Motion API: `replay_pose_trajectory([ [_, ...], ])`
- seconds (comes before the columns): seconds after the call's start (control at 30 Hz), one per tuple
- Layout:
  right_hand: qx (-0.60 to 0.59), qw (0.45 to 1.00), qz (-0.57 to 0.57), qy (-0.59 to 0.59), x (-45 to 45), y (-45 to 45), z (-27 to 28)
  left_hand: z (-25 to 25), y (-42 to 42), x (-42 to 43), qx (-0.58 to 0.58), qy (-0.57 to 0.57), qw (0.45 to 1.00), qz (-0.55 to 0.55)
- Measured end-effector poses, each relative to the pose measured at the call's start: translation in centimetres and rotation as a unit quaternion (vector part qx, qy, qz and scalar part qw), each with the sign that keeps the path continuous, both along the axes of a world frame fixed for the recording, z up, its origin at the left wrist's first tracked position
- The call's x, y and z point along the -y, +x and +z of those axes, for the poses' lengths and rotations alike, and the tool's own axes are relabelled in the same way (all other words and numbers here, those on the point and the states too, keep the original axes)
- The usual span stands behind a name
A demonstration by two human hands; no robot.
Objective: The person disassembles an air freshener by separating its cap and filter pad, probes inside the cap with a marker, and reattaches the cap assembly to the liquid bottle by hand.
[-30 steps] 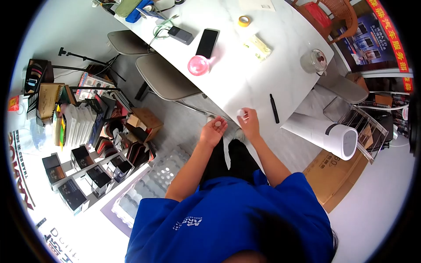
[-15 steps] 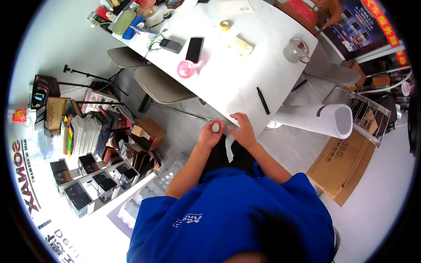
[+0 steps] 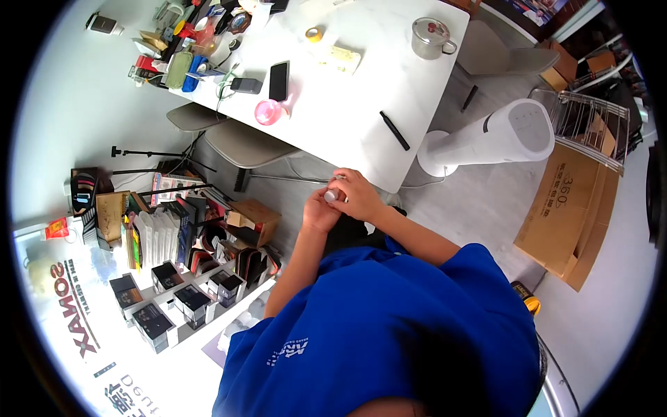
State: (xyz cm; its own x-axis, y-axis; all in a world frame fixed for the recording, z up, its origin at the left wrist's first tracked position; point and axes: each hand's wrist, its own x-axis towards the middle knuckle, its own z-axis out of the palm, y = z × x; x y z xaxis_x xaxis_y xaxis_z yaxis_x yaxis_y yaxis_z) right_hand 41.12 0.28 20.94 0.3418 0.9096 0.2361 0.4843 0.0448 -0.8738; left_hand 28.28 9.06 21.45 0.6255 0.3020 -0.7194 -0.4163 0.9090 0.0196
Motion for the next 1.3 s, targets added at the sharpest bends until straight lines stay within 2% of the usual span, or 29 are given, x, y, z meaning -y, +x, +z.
replay_pose_trajectory([
  [0.2, 0.0, 1.0, -0.022, 0.007, 1.3, 0.4, -0.6, 0.2, 0.2, 0.7, 0.083, 0.007, 0.994, -0.065],
  [0.33, 0.004, 1.0, -0.01, -0.012, 1.9, 1.0, -0.6, 1.4, 1.3, 2.1, 0.03, 0.044, 0.996, -0.069],
  [0.4, -0.074, 0.995, -0.069, 0.026, 2.1, 1.2, -0.1, 2.3, 2.3, 2.5, 0.016, 0.074, 0.995, -0.065],
  [0.43, -0.076, 0.994, -0.069, 0.027, 2.1, 1.5, 0.2, 2.9, 3.0, 2.7, -0.051, 0.081, 0.994, -0.043],
  [0.47, -0.133, 0.987, -0.089, 0.022, 2.1, 2.1, 0.5, 3.2, 3.3, 2.8, -0.119, 0.086, 0.989, -0.021],
  [0.5, -0.189, 0.976, -0.109, 0.017, 2.1, 2.8, 0.6, 2.7, 3.0, 2.7, -0.121, 0.087, 0.989, -0.022],
  [0.53, -0.191, 0.975, -0.11, 0.018, 2.1, 3.3, 0.6, 1.4, 2.2, 2.3, -0.11, 0.087, 0.99, -0.014],
  [0.6, -0.425, 0.893, -0.132, -0.065, 2.3, 4.2, 0.5, -1.2, 0.4, 1.3, -0.101, 0.089, 0.991, -0.009],
  [0.63, -0.427, 0.892, -0.134, -0.063, 2.6, 4.7, 0.4, -2.3, -0.5, 0.7, -0.03, 0.065, 0.997, -0.036],
  [0.67, -0.485, 0.864, -0.134, -0.038, 3.0, 5.3, 0.4, -3.2, -1.3, 0.0, 0.04, 0.041, 0.996, -0.063],
  [0.7, -0.54, 0.831, -0.133, -0.014, 3.5, 5.8, 0.3, -2.8, -1.2, -0.5, 0.039, 0.042, 0.996, -0.065],
  [0.77, -0.624, 0.77, -0.135, 0.014, 4.3, 6.6, -0.4, -1.4, -0.5, -1.8, -0.177, 0.126, 0.974, -0.068],
  [0.8, -0.624, 0.77, -0.135, 0.015, 4.8, 7.0, -1.0, -1.2, -0.5, -3.2, -0.177, 0.127, 0.974, -0.069],
  [0.87, -0.718, 0.677, -0.106, 0.12, 6.1, 7.3, -2.2, -0.6, -1.2, -6.8, -0.169, 0.162, 0.971, -0.038],
  [0.93, -0.722, 0.669, -0.127, 0.121, 6.6, 7.4, -3.1, 0.6, -1.0, -10.4, -0.206, 0.184, 0.961, -0.028],
  [1.0, -0.75, 0.629, -0.181, 0.096, 6.8, 7.7, -3.8, 1.5, -1.0, -14.9, -0.241, 0.208, 0.948, -0.023],
  [1.07, -0.737, 0.638, -0.204, 0.094, 6.9, 7.6, -3.7, 1.3, -1.3, -19.7, -0.296, 0.263, 0.918, -0.03],
  [1.1, -0.75, 0.616, -0.221, 0.098, 7.1, 7.5, -3.1, 2.1, -1.0, -21.2, -0.291, 0.265, 0.919, -0.034],
  [1.17, -0.761, 0.593, -0.249, 0.087, 7.2, 7.5, -2.0, 3.9, -0.2, -23.8, -0.358, 0.311, 0.877, -0.069],
  [1.2, -0.758, 0.595, -0.253, 0.088, 7.3, 7.3, -1.7, 3.1, 0.0, -25.6, -0.407, 0.369, 0.828, -0.114],
  [1.27, -0.775, 0.559, -0.268, 0.119, 7.1, 6.6, -1.2, 1.6, 0.3, -28.3, -0.513, 0.53, 0.632, -0.237],
  [1.3, -0.773, 0.559, -0.274, 0.121, 6.9, 6.3, -0.8, 2.1, 0.8, -28.3, -0.508, 0.53, 0.634, -0.242],
])
